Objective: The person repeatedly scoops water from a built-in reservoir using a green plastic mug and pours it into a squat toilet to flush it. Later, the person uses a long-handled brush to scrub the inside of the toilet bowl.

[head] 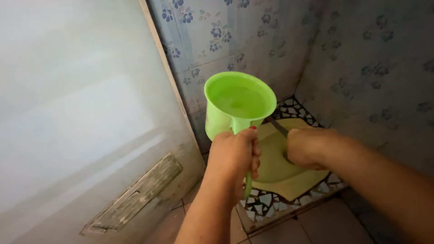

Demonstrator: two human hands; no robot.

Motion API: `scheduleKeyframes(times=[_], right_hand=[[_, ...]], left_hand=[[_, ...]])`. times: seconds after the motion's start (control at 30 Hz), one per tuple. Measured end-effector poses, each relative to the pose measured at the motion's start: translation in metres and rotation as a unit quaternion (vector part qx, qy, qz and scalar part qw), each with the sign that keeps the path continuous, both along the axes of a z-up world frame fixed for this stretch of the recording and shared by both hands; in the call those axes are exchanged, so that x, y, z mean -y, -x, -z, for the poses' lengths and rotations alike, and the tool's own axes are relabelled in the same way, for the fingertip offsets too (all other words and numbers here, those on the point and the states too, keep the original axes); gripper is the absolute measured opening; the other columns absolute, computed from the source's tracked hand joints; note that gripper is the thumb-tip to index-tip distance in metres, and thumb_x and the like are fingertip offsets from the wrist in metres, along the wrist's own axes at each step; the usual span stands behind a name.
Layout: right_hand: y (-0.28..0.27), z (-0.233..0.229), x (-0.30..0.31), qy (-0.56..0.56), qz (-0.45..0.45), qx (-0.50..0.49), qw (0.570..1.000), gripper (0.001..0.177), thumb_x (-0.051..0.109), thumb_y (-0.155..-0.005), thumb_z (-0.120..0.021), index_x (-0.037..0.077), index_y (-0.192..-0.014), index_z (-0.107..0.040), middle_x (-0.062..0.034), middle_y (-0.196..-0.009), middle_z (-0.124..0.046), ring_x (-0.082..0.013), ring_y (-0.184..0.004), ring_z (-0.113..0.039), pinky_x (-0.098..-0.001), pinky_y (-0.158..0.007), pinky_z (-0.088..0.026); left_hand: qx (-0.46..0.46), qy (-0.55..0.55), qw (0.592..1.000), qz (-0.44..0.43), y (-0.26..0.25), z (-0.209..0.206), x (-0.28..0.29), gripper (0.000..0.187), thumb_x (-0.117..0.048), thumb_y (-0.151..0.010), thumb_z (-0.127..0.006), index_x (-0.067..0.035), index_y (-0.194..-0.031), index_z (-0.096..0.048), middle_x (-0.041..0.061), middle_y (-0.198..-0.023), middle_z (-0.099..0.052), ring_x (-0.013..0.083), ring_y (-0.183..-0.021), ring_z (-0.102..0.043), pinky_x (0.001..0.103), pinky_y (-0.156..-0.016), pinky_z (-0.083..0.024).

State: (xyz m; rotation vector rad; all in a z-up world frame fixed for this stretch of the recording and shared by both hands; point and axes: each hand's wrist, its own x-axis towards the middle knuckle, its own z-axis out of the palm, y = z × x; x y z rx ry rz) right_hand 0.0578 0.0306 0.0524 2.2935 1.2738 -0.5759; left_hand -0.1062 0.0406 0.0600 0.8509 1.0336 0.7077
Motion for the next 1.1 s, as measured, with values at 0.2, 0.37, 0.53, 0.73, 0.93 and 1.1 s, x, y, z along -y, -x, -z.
scheduleKeyframes(times=[0.2,0.37,0.53,0.73,0.93,1.1], right_hand=[[-0.003,-0.021,0.004,-0.007,0.013,0.011,1.0,0.033,0.014,-0.094,-0.059,0.001,-0.123,-0.067,-0.0177,-0.098,-0.08,-0.0286,-0.082,-0.079,-0.0394,-0.073,-0.062],[-0.005,-0.039,0.014,0.002,0.021,-0.01,1.0,0.036,0.03,-0.096,-0.06,0.002,-0.115,-0.074,-0.0152,-0.097,-0.079,-0.0281,-0.082,-0.077,-0.0395,-0.075,-0.06],[-0.021,-0.01,0.022,-0.027,0.093,-0.066,0.993,0.035,0.027,-0.098,-0.053,0.002,-0.113,-0.074,-0.02,-0.099,-0.078,-0.0323,-0.084,-0.078,-0.0421,-0.077,-0.059],[-0.052,-0.024,-0.009,-0.029,0.055,-0.159,0.985,0.038,0.007,-0.082,-0.055,0.0,-0.115,-0.072,-0.0235,-0.104,-0.078,-0.0343,-0.088,-0.076,-0.0449,-0.072,-0.059],[-0.076,-0.047,-0.049,-0.041,0.132,-0.214,0.967,0.069,0.001,-0.066,-0.069,0.011,-0.134,-0.064,-0.0134,-0.119,-0.071,-0.0271,-0.084,-0.072,-0.0418,-0.068,-0.059],[-0.077,-0.059,-0.066,-0.08,0.198,-0.268,0.94,0.07,0.002,-0.064,-0.067,0.009,-0.134,-0.067,-0.0113,-0.106,-0.077,-0.0236,-0.065,-0.066,-0.0375,-0.054,-0.05]], left_hand=[[0.012,0.015,1.0,-0.016,-0.012,0.013,-0.002,0.018,-0.017,-0.088,-0.061,-0.001,-0.08,-0.061,0.009,-0.066,-0.058,0.0174,-0.044,-0.047,0.035,-0.042,-0.038],[0.029,0.021,0.999,-0.031,-0.026,0.02,-0.009,0.017,-0.017,-0.087,-0.063,-0.002,-0.082,-0.057,0.009,-0.067,-0.057,0.0177,-0.046,-0.049,0.036,-0.044,-0.039],[0.037,0.036,0.999,-0.014,-0.04,0.041,-0.025,0.021,-0.02,-0.088,-0.063,-0.001,-0.085,-0.057,0.011,-0.067,-0.056,0.0189,-0.046,-0.048,0.037,-0.044,-0.039],[0.042,0.053,0.998,0.008,-0.074,0.056,-0.051,0.018,-0.019,-0.09,-0.062,-0.002,-0.088,-0.058,0.009,-0.069,-0.057,0.017,-0.049,-0.048,0.036,-0.047,-0.04],[0.015,0.066,0.997,0.049,-0.096,0.05,-0.101,0.018,-0.019,-0.09,-0.063,-0.002,-0.088,-0.058,0.008,-0.068,-0.057,0.0172,-0.049,-0.048,0.036,-0.047,-0.04],[-0.007,0.008,0.993,0.116,-0.111,0.048,-0.148,0.019,-0.019,-0.089,-0.067,-0.002,-0.083,-0.06,0.007,-0.062,-0.057,0.0175,-0.045,-0.047,0.037,-0.044,-0.04]])
